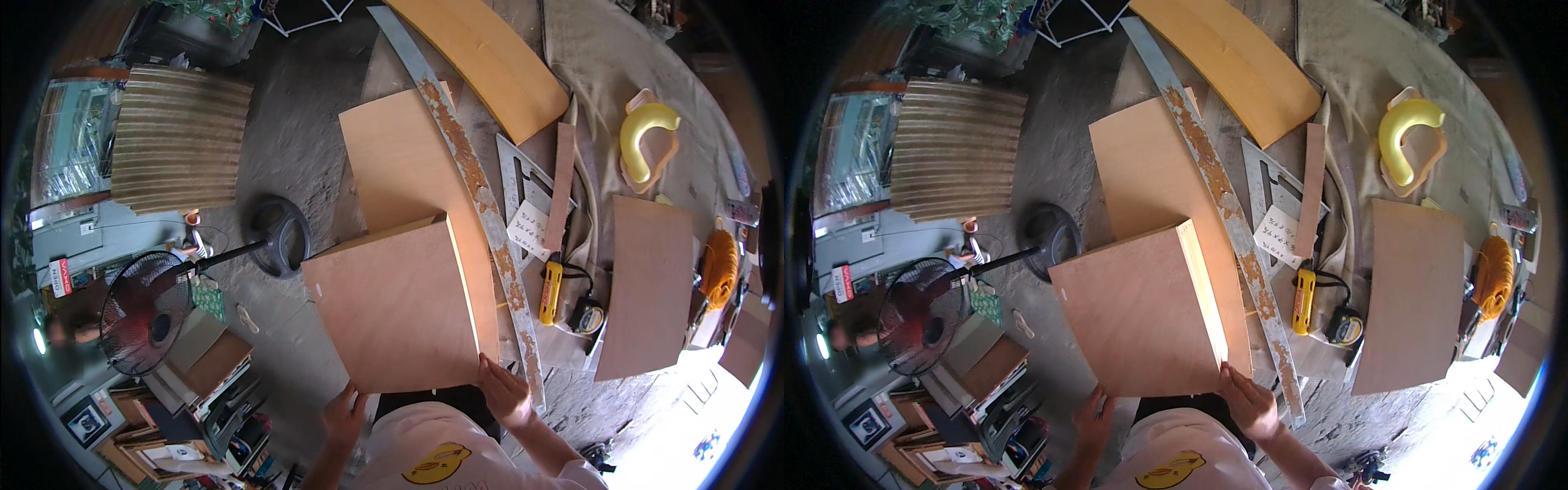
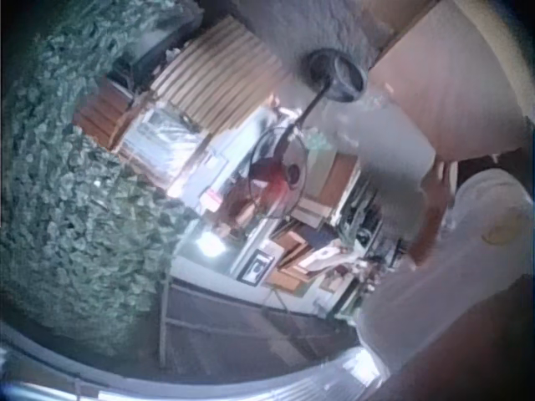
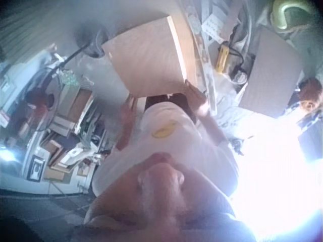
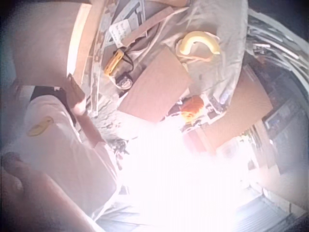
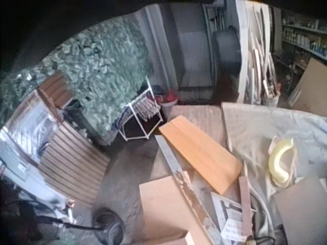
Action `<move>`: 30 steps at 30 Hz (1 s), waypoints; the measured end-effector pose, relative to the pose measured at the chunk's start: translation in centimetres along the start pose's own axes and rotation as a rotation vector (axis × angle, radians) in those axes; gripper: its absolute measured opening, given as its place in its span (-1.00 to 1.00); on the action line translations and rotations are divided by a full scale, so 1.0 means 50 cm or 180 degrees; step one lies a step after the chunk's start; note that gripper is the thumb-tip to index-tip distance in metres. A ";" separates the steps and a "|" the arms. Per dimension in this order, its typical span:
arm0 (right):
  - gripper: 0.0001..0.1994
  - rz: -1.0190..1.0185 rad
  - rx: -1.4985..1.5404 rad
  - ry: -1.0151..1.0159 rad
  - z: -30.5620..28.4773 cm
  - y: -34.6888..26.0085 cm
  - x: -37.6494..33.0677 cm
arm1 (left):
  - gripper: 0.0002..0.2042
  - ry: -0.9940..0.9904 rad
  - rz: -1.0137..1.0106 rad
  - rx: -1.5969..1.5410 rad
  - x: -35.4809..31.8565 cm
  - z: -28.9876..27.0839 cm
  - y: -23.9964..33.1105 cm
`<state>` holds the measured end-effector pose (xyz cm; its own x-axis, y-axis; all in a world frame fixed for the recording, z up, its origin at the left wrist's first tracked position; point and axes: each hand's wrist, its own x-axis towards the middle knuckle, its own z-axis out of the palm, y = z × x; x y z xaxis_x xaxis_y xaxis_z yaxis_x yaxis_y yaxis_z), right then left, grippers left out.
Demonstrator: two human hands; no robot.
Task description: The person assembles a small wooden box by aligning pre-cut wooden panels and securing them with nails. They use a hammer to drive nails into the joints, repeatedly adjusting the panels to ensure alignment. The person briefly moves a larger board aside to access the workspace.
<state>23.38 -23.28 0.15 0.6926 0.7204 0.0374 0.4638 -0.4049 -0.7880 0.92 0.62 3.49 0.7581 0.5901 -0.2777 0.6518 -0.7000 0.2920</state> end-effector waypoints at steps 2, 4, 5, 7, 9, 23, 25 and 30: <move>-0.60 0.0086 -0.0100 0.0058 0.000 -0.006 -0.003 | -0.61 0.0417 0.0425 -0.0265 0.009 0.022 -0.020; -0.51 0.0084 -0.0219 -0.0197 -0.015 -0.007 0.004 | -0.55 0.0517 0.0403 -0.0565 0.009 0.031 -0.022; -0.46 0.0083 -0.0281 -0.0327 -0.027 -0.007 0.006 | -0.52 0.0389 0.0224 -0.0731 0.010 0.025 -0.015; -0.23 0.0863 0.0104 0.0105 -0.043 0.015 -0.004 | -0.44 0.0590 0.0071 -0.0911 0.016 0.007 0.000; -0.38 0.0692 0.0248 0.0784 -0.073 0.020 0.036 | -0.32 0.1214 0.0088 -0.0906 0.022 -0.014 0.027; -0.71 -0.0273 0.0377 -0.0969 -0.042 0.005 0.530 | -0.67 0.0656 0.1833 -0.0248 0.073 0.092 0.095; -0.72 -0.0091 0.0650 -0.1096 -0.040 0.017 0.531 | -0.74 0.0591 0.1799 -0.0404 0.077 0.082 0.094; -0.66 0.0000 0.0722 -0.1254 -0.036 0.042 0.540 | -0.84 0.0413 0.1660 -0.0347 0.076 0.071 0.099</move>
<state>44.03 -5.67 0.62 0.4092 0.8974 -0.1647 0.3007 -0.3031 -0.9043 6.95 -2.02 0.64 0.9733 0.2255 0.0424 0.1820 -0.8713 0.4557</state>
